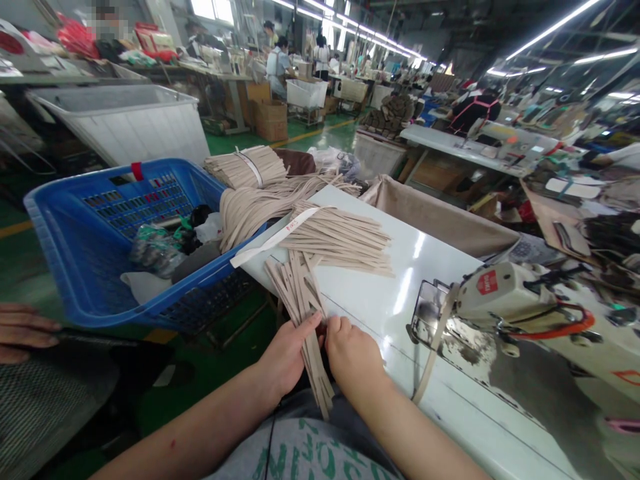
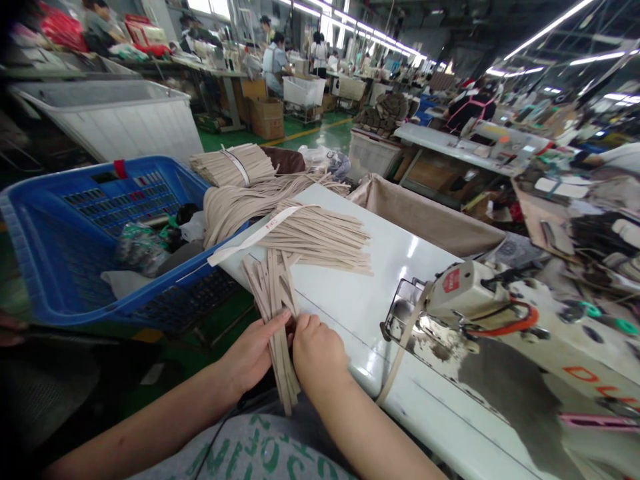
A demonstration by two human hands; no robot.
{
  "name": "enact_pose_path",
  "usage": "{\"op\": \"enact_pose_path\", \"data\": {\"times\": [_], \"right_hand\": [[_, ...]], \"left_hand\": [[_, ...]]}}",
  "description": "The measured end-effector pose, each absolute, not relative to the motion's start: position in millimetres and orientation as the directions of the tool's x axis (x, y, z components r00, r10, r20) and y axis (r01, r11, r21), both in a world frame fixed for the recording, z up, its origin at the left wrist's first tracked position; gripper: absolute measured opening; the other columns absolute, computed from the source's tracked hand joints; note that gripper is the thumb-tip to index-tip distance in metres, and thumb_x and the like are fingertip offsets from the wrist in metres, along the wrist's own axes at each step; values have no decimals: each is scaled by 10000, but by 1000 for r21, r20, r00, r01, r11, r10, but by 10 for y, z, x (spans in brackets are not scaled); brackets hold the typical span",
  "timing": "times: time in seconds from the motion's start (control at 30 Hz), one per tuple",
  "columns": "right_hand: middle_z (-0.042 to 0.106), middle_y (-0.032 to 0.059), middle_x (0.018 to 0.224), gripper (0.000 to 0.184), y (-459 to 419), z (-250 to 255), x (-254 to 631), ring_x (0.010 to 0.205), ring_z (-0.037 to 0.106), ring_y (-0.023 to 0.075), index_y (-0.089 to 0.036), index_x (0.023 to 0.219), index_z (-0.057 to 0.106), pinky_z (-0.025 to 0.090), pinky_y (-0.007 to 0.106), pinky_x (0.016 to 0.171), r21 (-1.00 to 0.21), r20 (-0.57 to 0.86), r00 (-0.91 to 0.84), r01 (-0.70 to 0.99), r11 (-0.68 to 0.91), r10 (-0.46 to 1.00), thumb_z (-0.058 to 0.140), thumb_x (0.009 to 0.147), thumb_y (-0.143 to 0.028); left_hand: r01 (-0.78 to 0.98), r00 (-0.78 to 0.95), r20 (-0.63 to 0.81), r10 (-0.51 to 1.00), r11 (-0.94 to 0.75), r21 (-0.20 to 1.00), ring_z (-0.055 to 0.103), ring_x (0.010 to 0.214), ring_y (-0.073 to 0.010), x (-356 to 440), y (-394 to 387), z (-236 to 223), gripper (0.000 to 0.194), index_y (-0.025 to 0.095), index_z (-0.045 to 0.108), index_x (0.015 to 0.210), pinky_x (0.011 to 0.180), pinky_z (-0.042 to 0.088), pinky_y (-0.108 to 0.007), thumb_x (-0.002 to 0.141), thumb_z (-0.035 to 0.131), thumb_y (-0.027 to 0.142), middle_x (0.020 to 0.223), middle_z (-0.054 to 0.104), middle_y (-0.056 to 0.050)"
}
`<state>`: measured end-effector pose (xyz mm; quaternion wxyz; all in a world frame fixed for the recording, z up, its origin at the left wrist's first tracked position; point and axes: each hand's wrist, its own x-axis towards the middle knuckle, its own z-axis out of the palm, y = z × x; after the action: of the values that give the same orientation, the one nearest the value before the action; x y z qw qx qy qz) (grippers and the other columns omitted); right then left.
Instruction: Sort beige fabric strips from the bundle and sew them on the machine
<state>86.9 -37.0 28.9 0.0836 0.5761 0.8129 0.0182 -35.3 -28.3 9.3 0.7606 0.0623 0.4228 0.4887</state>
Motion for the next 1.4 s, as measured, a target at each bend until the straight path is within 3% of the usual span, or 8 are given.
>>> {"op": "enact_pose_path", "data": {"times": [0.17, 0.3, 0.43, 0.57, 0.8, 0.93, 1.17, 1.4], "right_hand": [[700, 137, 965, 320, -433, 497, 805, 784, 686, 224, -103, 1276, 554, 489, 290, 606, 5, -181, -479, 873, 487, 859, 400, 998, -145], [732, 69, 895, 401, -51, 690, 988, 839, 679, 203, -213, 963, 680, 470, 279, 753, -247, -139, -481, 863, 440, 865, 343, 1066, -405], [628, 185, 1278, 408, 651, 608, 1387, 1204, 545, 297, -137, 1271, 606, 393, 400, 1031, -153, 236, -226, 952, 266, 945, 486, 1006, -423], [403, 186, 1536, 710, 1086, 307, 1692, 1388, 342, 342, -149, 1522, 351, 351, 467, 1076, -39, 228, -211, 974, 225, 951, 609, 925, -433], [575, 176, 1260, 410, 843, 122, 1603, 1160, 473, 323, -139, 1349, 498, 391, 439, 942, 94, 158, -242, 969, 229, 957, 514, 988, -332], [599, 145, 1111, 258, 635, 224, 1509, 1057, 529, 286, -150, 1172, 569, 404, 382, 890, 91, 74, -279, 958, 273, 957, 574, 970, -311], [655, 81, 1046, 155, 465, 379, 1474, 904, 628, 208, -185, 1059, 626, 419, 293, 773, -147, -39, -187, 973, 179, 982, 599, 950, -293], [720, 91, 979, 201, 470, 320, 1469, 893, 657, 211, -168, 1093, 636, 421, 285, 763, -308, -100, -77, 951, 43, 992, 558, 921, -237]], "left_hand": [[-695, 164, -647, 744, 553, 459, 635, 623, -145, -370, -220, 78, 145, 91, 669, 754, 623, 541, -245, 810, 767, 182, 689, 671, -60], [-731, 125, -674, 728, 527, 434, 585, 523, -127, -375, -145, 56, 160, 124, 610, 737, 522, 512, -237, 880, 667, 166, 607, 603, -17], [-752, 133, -653, 745, 505, 423, 569, 515, -110, -429, -122, 105, 172, 151, 568, 750, 475, 496, -210, 891, 659, 191, 576, 516, 33], [-734, 166, -622, 765, 517, 440, 590, 564, -112, -549, -130, 142, 172, 148, 559, 761, 470, 507, -210, 887, 663, 201, 635, 540, 23], [-753, 394, -505, 768, 585, 302, 573, 606, -133, -918, -162, 162, 89, 113, 626, 907, 433, 442, -152, 914, 575, 186, 557, 451, 22], [-795, 330, -468, 819, 509, 329, 591, 667, -153, -1037, -140, 172, 119, 97, 641, 916, 445, 456, -154, 915, 530, 141, 576, 493, -10], [-834, 268, -512, 816, 463, 301, 669, 753, -180, -957, -77, 120, 117, 113, 656, 906, 850, 611, -363, 899, 543, 85, 567, 521, -1], [-778, 262, -540, 800, 506, 371, 696, 748, -149, -704, -28, 64, 349, 127, 657, 1024, 621, 589, -217, 740, 640, -75, 885, 673, -65]]}}
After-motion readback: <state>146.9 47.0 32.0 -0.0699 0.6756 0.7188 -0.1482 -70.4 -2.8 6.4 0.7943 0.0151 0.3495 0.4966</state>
